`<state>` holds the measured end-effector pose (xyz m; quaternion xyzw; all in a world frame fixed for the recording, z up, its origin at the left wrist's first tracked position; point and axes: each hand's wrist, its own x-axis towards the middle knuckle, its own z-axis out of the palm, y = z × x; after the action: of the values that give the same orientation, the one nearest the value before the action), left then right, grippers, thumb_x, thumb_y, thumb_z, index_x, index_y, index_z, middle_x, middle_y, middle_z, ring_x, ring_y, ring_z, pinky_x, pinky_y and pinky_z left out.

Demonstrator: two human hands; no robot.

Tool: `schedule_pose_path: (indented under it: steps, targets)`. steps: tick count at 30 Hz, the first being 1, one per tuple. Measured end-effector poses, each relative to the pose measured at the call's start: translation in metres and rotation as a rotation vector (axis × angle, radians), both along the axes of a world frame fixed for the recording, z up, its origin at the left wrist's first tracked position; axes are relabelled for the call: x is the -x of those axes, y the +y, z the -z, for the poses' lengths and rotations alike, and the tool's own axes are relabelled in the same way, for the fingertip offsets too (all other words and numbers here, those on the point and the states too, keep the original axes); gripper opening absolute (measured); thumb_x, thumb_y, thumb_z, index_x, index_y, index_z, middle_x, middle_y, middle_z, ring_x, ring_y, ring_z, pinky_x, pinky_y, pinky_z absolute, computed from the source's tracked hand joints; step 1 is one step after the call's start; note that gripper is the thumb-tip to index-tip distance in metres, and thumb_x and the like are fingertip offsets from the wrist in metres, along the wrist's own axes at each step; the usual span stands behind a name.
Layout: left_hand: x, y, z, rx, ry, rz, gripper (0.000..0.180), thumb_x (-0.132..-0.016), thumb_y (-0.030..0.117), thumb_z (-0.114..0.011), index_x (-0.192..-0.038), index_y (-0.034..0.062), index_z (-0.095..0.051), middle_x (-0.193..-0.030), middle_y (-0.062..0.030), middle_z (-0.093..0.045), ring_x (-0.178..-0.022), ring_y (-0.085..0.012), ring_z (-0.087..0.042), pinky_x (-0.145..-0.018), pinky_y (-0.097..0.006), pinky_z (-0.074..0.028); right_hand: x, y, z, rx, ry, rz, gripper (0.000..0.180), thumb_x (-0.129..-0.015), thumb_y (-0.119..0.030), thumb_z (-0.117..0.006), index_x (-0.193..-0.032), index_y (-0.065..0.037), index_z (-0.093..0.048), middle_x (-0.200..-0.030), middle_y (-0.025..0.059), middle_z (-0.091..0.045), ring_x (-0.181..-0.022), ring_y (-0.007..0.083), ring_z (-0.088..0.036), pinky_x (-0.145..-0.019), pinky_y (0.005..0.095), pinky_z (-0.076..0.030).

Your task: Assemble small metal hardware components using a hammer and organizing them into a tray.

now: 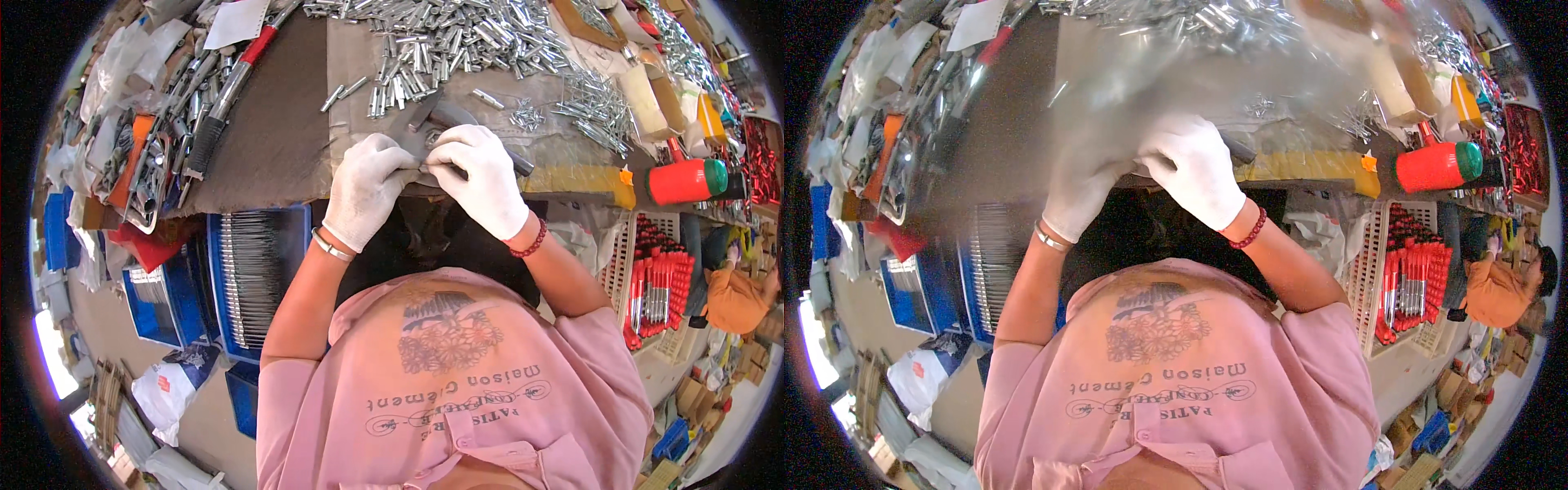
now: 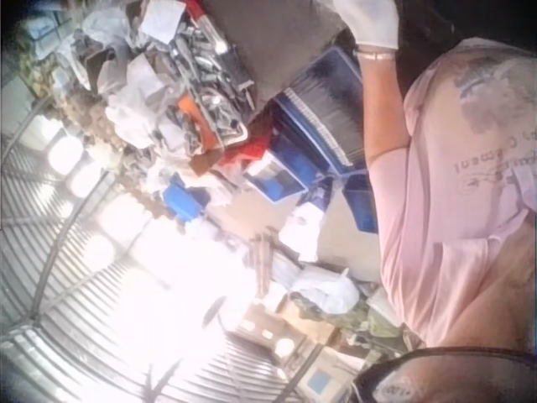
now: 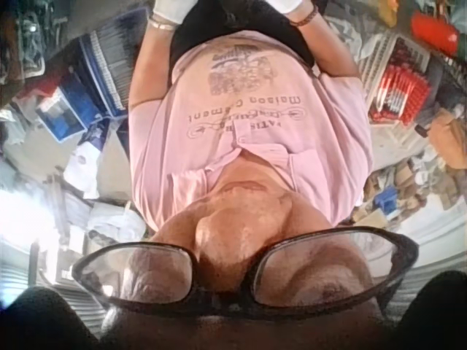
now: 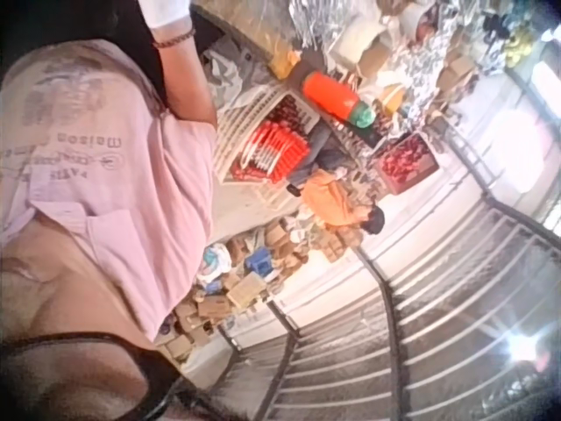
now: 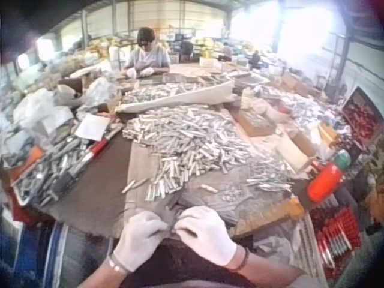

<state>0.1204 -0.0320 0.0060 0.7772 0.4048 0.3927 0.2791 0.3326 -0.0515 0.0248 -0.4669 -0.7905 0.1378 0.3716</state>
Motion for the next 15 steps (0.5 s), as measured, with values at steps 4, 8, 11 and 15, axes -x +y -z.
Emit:
schedule_pose_path:
  steps: [4, 8, 11, 15]
  targets:
    - [-0.002, 0.000, 0.000, 0.023, -0.032, 0.008, 0.011, -0.078, 0.006, -0.081, -0.087, 0.0076, -0.076, -0.087, -0.0104, -0.067, -0.086, -0.0336, -0.066, -0.077, -0.043, -0.053, -0.002, -0.002, 0.002, -0.058, -0.086, 0.008, 0.012, -0.081, -0.008, -0.079, -0.093, -0.010, -0.076, -0.103, 0.0058, -0.071, -0.100, 0.0297, -0.068, -0.091, 0.0422, -0.052]
    - [-0.002, 0.002, 0.005, -0.013, -0.049, 0.007, 0.011, -0.078, 0.006, -0.082, -0.087, 0.0073, -0.077, -0.087, -0.0102, -0.067, -0.086, -0.0331, -0.067, -0.077, -0.043, -0.053, -0.011, -0.007, -0.013, -0.139, -0.310, 0.037, 0.020, -0.083, -0.012, -0.079, -0.103, -0.012, -0.075, -0.106, 0.0048, -0.071, -0.100, 0.0292, -0.067, -0.090, 0.0425, -0.052]
    - [-0.001, 0.004, -0.001, -0.002, 0.016, 0.010, 0.011, -0.079, 0.005, -0.082, -0.088, 0.0070, -0.077, -0.087, -0.0103, -0.067, -0.087, -0.0332, -0.067, -0.078, -0.042, -0.053, -0.026, -0.001, -0.015, -0.129, -0.416, 0.203, 0.033, -0.085, -0.012, -0.076, -0.118, -0.012, -0.072, -0.104, 0.0080, -0.070, -0.101, 0.0314, -0.067, -0.090, 0.0439, -0.054]
    - [0.001, 0.004, 0.001, 0.020, -0.024, 0.006, 0.010, -0.080, 0.005, -0.082, -0.088, 0.0061, -0.077, -0.087, -0.0111, -0.067, -0.087, -0.0330, -0.067, -0.077, -0.042, -0.052, -0.042, 0.003, -0.015, -0.011, -0.409, 0.251, 0.036, -0.087, -0.008, -0.074, -0.123, -0.011, -0.071, -0.106, 0.0121, -0.068, -0.098, 0.0339, -0.068, -0.088, 0.0436, -0.055]
